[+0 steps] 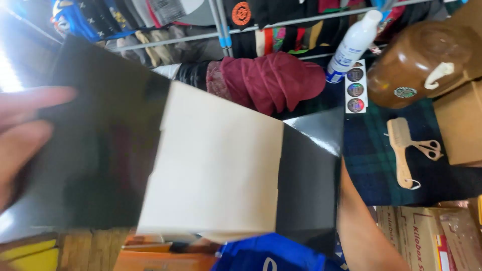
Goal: Assembling cardboard boxes by folding flaps and tucking them into place.
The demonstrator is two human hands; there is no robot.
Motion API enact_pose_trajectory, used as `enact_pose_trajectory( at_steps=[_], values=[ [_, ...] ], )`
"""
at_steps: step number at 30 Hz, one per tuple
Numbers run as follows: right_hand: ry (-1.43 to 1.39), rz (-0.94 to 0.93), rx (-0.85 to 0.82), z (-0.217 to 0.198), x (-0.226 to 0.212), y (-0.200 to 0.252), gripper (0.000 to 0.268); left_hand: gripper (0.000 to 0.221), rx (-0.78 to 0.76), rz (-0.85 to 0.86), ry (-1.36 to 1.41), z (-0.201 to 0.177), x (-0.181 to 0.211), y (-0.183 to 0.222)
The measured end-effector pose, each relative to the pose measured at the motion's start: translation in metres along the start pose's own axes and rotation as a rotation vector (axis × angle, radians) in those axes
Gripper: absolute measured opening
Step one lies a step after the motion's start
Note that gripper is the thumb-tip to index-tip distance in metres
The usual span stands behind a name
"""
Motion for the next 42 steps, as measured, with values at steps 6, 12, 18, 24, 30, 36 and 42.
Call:
enact_pose_trajectory(
  at_steps=[6, 12, 18, 24, 30, 36, 42],
  values=[
    [-0.526, 0.103, -0.255, -0.047, 0.04, 0.06, 0.101, 0.03, -0.444, 0.087, -0.645, 0.106, 0.014, -0.085],
    [-0.138, 0.791, 0.677, -0.045, 0.078, 0.028, 0.115, 0.028, -0.332, 0.735, -0.075, 0.188, -0.011, -0.115],
    [0.002, 0.612, 0.607, -0.036, 0.06, 0.004, 0.085, 0.034, -0.167, 1.061, -0.151, 0.224, -0.012, -0.111],
    [0.157, 0.388, 0.525, -0.031, 0.048, -0.006, 0.057, 0.027, 0.151, 1.221, -0.523, 0.238, -0.044, -0.116],
    [0.83, 0.368, 0.553, -0.016, -0.014, -0.007, 0.043, 0.018, 0.206, 1.038, -0.503, 0.215, -0.06, -0.133],
    [1.74, 0.831, 0.62, -0.058, -0.018, 0.021, 0.054, 0.072, 0.291, 0.893, -0.962, 0.305, -0.065, -0.097],
    [1.543, 1.028, 0.686, -0.063, -0.003, 0.025, 0.066, 0.082, -0.187, 0.547, -0.818, 0.306, -0.068, -0.095]
  ],
)
Point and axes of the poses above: each hand's wrist, its own y-axis away from the middle knuckle, its own z-axis out of the palm, x = y × z, the point moved 5 cm from there along -y, towards the middle knuckle, and after that the axes turned 9 degrees about -x, right-handed, at the moved point
